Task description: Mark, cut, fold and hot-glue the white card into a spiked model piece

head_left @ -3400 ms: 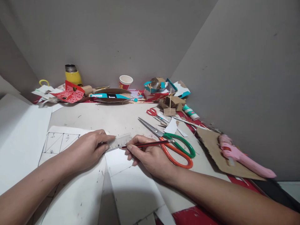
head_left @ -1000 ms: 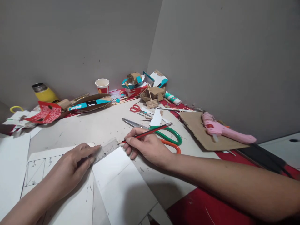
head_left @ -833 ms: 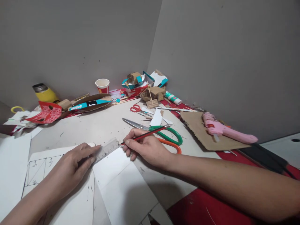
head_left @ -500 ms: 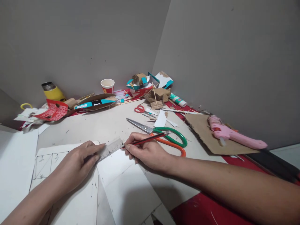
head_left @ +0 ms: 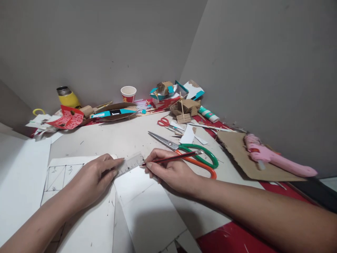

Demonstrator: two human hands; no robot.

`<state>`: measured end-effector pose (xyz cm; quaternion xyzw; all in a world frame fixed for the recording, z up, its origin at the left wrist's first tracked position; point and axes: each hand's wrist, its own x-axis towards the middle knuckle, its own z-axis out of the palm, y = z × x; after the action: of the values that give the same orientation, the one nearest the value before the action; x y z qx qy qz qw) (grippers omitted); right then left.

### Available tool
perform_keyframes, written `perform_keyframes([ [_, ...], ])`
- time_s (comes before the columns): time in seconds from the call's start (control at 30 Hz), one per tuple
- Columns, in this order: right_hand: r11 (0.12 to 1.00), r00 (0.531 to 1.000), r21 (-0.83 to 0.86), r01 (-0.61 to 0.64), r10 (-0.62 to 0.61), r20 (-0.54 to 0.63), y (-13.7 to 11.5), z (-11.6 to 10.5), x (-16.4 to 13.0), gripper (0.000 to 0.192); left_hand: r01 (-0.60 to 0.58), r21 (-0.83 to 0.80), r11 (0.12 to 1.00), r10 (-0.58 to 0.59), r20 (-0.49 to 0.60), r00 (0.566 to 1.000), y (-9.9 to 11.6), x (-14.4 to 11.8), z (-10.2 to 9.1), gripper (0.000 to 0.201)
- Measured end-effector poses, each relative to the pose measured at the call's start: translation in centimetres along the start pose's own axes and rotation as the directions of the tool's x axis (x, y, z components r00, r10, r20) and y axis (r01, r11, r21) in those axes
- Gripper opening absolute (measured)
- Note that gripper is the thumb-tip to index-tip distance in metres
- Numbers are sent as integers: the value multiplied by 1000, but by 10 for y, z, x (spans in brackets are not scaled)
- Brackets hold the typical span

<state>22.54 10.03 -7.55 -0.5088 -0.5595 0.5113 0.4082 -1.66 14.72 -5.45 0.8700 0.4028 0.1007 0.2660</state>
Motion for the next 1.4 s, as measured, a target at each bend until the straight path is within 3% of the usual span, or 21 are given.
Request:
perform_keyframes([
  [0.13, 994, 997, -82, 77, -75, 26, -1, 0, 0, 7, 8, 3, 1000, -8, 2, 1000, 2, 1, 0, 37],
  [1.4, 910, 979, -360, 204, -180, 100, -7, -1, 0, 10, 1, 21, 1000, -1, -9, 1000, 1, 0, 1, 36],
])
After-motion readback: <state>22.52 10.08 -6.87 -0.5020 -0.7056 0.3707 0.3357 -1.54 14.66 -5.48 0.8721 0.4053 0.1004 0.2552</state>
